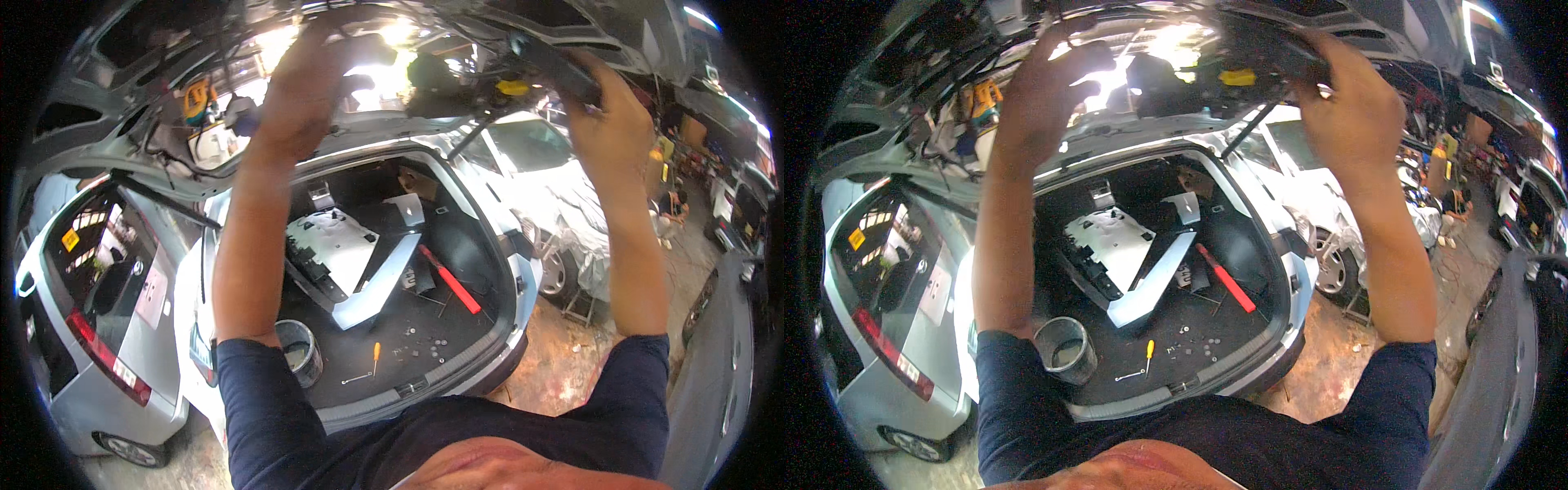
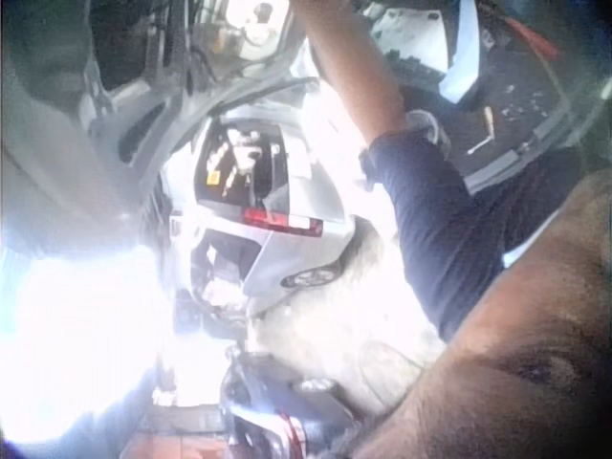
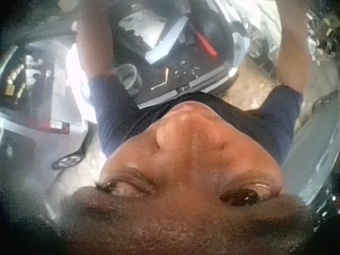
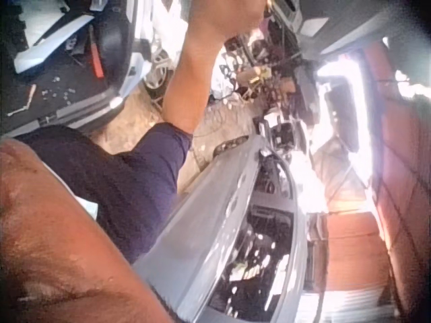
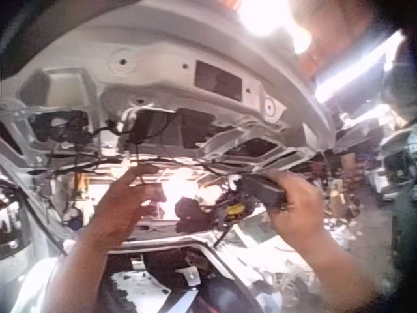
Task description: The person works on the rear trunk area of a car, removing a plastic trim piece and manipulating wiring harnesses and connectors. They use a screwdriver to loosen fasteners and handle various electrical components within the trunk lid.
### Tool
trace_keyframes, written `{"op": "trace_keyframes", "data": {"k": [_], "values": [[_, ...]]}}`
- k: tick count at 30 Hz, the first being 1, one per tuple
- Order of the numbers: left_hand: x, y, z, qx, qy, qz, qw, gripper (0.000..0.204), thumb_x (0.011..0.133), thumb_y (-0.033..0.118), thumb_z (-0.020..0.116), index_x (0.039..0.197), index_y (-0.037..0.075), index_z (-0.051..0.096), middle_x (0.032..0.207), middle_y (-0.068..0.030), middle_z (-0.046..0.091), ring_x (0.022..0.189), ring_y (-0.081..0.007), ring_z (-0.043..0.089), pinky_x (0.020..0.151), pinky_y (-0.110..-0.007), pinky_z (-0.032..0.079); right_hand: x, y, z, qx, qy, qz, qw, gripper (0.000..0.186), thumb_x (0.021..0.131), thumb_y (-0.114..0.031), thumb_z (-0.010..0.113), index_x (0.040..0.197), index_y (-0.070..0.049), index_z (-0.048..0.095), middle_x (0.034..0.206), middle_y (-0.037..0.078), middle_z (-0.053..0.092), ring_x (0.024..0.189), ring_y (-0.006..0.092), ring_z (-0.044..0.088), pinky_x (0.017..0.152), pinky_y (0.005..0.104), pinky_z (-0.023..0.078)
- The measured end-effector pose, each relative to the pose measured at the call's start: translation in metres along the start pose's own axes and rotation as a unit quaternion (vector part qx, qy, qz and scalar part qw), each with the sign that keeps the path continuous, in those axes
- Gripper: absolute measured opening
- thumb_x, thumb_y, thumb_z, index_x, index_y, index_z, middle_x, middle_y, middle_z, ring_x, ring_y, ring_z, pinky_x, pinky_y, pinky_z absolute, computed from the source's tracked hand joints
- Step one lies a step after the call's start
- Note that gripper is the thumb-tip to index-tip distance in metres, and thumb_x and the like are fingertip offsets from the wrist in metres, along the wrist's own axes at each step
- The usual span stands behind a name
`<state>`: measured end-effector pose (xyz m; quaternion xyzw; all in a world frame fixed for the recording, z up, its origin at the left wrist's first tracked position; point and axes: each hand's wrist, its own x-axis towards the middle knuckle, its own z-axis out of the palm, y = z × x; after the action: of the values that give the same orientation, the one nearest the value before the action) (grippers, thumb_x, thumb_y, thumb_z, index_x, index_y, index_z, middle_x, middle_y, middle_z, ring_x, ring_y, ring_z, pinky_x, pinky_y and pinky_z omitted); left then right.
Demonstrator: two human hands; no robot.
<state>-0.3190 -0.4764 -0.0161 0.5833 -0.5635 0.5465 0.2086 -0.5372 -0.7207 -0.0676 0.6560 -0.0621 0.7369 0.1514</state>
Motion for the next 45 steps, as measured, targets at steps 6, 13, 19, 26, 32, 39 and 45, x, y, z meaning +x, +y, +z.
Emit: {"op": "trace_keyframes", "data": {"k": [6,13,19,26,32,39,45], "values": [[-0.024,-0.005,0.004,-0.356,0.05,-0.192,0.913,0.035,0.091,0.015,0.067,0.125,0.007,0.07,0.133,-0.0096,0.066,0.119,-0.023,0.065,0.099,-0.035,0.054,-0.006,0.009,-0.006,0.013,0.004,-0.015,1.0,0.043,0.083,-0.018,0.08,0.124,-0.012,0.069,0.11,0.013,0.074,0.098,0.0357,0.073,0.084,0.0407,0.057],[-0.074,0.023,-0.043,-0.81,0.173,-0.186,0.529,0.048,0.102,0.035,0.054,0.139,0.006,0.061,0.114,-0.0118,0.068,0.094,-0.0224,0.063,0.072,-0.031,0.048,-0.018,0.01,-0.016,0.049,0.006,-0.036,0.998,0.043,0.082,-0.01,0.079,0.124,-0.01,0.07,0.108,0.015,0.074,0.093,0.0354,0.074,0.08,0.0394,0.058],[-0.054,0.03,-0.044,-0.736,0.042,-0.173,0.653,0.047,0.1,0.031,0.063,0.137,0.003,0.058,0.117,-0.0107,0.066,0.095,-0.0192,0.06,0.065,-0.024,0.045,-0.029,0.007,-0.024,0.092,0.03,-0.054,0.994,0.044,0.081,-0.004,0.077,0.125,-0.006,0.071,0.107,0.016,0.075,0.093,0.0326,0.075,0.082,0.0368,0.058],[-0.038,0.043,-0.032,-0.679,0.065,-0.181,0.708,0.032,0.09,0.008,0.078,0.12,0.0,0.071,0.103,-0.0076,0.074,0.09,-0.0166,0.068,0.079,-0.029,0.053,-0.02,-0.003,-0.038,0.071,0.052,-0.086,0.992,0.043,0.079,0.0,0.076,0.122,-0.004,0.072,0.106,0.017,0.075,0.093,0.0334,0.074,0.084,0.0369,0.058],[-0.037,0.03,-0.015,-0.633,0.063,-0.15,0.757,0.031,0.092,0.009,0.078,0.12,0.0,0.071,0.105,-0.0079,0.074,0.092,-0.0137,0.067,0.087,-0.029,0.054,-0.006,-0.01,-0.037,0.031,0.047,-0.098,0.994,0.044,0.081,-0.002,0.077,0.124,-0.006,0.071,0.109,0.015,0.075,0.095,0.0322,0.075,0.083,0.037,0.058],[-0.036,0.037,-0.016,-0.638,0.096,-0.149,0.749,0.027,0.09,0.013,0.082,0.113,0.002,0.076,0.099,-0.0052,0.076,0.086,-0.0108,0.068,0.082,-0.026,0.054,0.004,-0.026,-0.034,0.028,0.056,-0.1,0.993,0.045,0.075,-0.001,0.077,0.12,-0.006,0.072,0.105,0.015,0.075,0.09,0.0326,0.075,0.08,0.0377,0.06],[-0.033,0.039,-0.019,-0.564,0.14,-0.183,0.793,0.022,0.086,0.015,0.086,0.102,0.002,0.078,0.088,-0.0048,0.076,0.076,-0.0101,0.066,0.073,-0.025,0.052,0.013,-0.033,-0.034,0.012,0.061,-0.147,0.987,0.049,0.071,-0.002,0.079,0.119,-0.006,0.072,0.104,0.015,0.075,0.089,0.0332,0.074,0.078,0.0384,0.059]]}}
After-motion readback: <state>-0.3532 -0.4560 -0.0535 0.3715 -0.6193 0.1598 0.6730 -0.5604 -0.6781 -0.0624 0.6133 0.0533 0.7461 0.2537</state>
